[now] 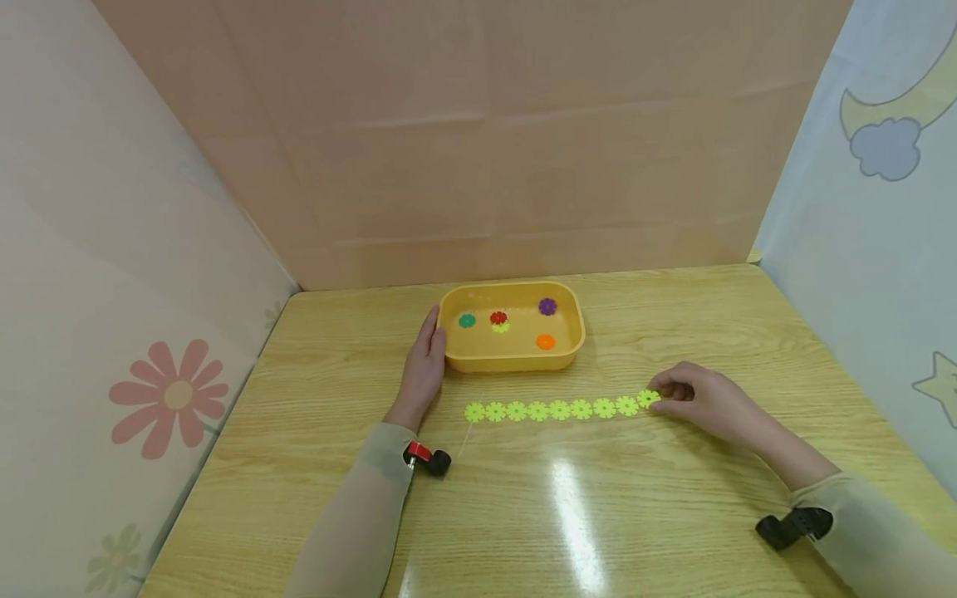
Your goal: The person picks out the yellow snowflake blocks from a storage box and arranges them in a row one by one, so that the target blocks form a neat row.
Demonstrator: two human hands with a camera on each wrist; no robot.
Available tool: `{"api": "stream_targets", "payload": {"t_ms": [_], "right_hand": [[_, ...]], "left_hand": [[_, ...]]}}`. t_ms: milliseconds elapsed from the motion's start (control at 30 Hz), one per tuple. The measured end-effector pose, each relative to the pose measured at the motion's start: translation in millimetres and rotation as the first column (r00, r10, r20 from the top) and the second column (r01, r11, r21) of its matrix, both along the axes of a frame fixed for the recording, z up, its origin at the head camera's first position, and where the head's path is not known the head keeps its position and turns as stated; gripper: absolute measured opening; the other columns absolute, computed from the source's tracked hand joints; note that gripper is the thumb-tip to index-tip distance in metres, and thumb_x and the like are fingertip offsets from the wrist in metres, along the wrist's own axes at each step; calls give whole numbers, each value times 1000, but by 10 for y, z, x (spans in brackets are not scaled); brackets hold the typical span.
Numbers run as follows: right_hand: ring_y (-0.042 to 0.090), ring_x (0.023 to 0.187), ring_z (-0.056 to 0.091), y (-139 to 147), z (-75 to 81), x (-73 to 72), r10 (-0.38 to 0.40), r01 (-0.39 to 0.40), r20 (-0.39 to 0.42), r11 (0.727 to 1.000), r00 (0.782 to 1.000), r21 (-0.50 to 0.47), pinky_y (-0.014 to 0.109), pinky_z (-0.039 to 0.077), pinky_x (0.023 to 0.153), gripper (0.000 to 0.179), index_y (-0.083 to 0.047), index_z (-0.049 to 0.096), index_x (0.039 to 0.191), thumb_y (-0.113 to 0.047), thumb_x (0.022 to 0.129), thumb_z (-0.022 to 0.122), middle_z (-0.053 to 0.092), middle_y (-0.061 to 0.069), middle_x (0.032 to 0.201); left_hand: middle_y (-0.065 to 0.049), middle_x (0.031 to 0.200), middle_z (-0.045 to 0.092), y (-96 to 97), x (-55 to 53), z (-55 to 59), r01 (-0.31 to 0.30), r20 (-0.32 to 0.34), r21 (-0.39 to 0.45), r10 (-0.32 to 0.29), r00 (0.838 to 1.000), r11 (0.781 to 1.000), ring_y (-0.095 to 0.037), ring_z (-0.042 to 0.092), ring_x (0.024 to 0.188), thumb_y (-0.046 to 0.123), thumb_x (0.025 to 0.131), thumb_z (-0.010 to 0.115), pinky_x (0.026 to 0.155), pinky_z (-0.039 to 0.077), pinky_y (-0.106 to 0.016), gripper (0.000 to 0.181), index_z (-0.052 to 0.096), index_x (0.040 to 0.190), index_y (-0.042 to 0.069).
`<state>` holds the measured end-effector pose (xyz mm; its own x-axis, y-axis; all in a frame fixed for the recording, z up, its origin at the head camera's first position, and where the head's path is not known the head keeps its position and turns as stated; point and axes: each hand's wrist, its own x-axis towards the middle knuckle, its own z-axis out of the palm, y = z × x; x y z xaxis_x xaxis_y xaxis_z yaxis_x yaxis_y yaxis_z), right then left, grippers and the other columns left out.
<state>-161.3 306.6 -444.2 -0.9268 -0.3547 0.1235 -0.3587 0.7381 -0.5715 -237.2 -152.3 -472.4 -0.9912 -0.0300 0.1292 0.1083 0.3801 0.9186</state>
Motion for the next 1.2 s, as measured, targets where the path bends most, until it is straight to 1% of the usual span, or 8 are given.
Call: {"api": "stream_targets", "payload": {"t_ms": [133, 300, 533, 933, 1000, 1100, 1200], "right_hand": [[10, 86, 57, -11, -8, -6, 9, -9, 5, 1000, 1000, 9, 27, 51, 73, 26, -12, 81, 117, -25, 96, 90, 67, -6, 99], [10, 87, 57, -29, -16, -12, 15, -15, 24, 1000, 1000, 17, 27, 50, 73, 28, -11, 81, 118, -24, 95, 90, 67, -5, 101], [10, 87, 56, -22, -7, 0, 24, -25, 27, 1000, 999, 14, 28, 50, 72, 27, -10, 80, 117, -22, 95, 91, 67, -5, 102], [10, 88, 55, -14, -24, 0, 29, -29, 29, 1000, 999, 4, 28, 49, 73, 27, -11, 80, 117, -22, 94, 91, 67, -3, 104], [10, 89, 55, -15, -15, 0, 25, -26, 38, 1000, 999, 6, 28, 50, 73, 28, -12, 80, 117, -24, 94, 91, 68, -3, 105], [11, 90, 57, -12, 15, -11, 17, -18, 42, 1000, 999, 20, 28, 52, 75, 29, -12, 80, 118, -25, 94, 91, 69, -3, 106], [13, 90, 59, -21, 72, -32, 1, -2, 32, 1000, 999, 23, 29, 53, 76, 31, -10, 80, 120, -26, 95, 91, 69, -3, 105]], "left_hand": [[3, 181, 27, 0, -3, -3, 3, -8, 2, -3, 1000, 1000, -22, 22, 167, 40, 122, 35, 136, 20, -48, 60, 25, 178, 23], [4, 181, 26, 0, 0, 4, 3, 0, 8, -3, 1000, 1000, -21, 21, 168, 40, 122, 35, 136, 19, -48, 60, 25, 178, 23], [4, 181, 27, 1, 7, 11, 1, 7, 0, -1, 1000, 1000, -21, 21, 168, 41, 122, 35, 136, 19, -48, 59, 24, 178, 28], [4, 182, 26, -12, -5, -9, 8, -3, -2, -8, 1000, 1000, -21, 21, 167, 40, 122, 34, 136, 20, -47, 60, 24, 179, 23], [4, 181, 26, -11, -7, -10, 8, -2, 0, -8, 1000, 1000, -21, 22, 167, 41, 122, 35, 136, 20, -47, 60, 24, 178, 23], [5, 182, 25, -9, -3, -6, 6, 7, 1, -6, 1000, 1000, -20, 21, 167, 42, 122, 34, 136, 20, -47, 60, 23, 179, 26], [6, 182, 25, -6, -4, -1, 1, 20, -1, -1, 1000, 1000, -20, 21, 167, 44, 122, 34, 136, 20, -48, 60, 23, 179, 28]]}}
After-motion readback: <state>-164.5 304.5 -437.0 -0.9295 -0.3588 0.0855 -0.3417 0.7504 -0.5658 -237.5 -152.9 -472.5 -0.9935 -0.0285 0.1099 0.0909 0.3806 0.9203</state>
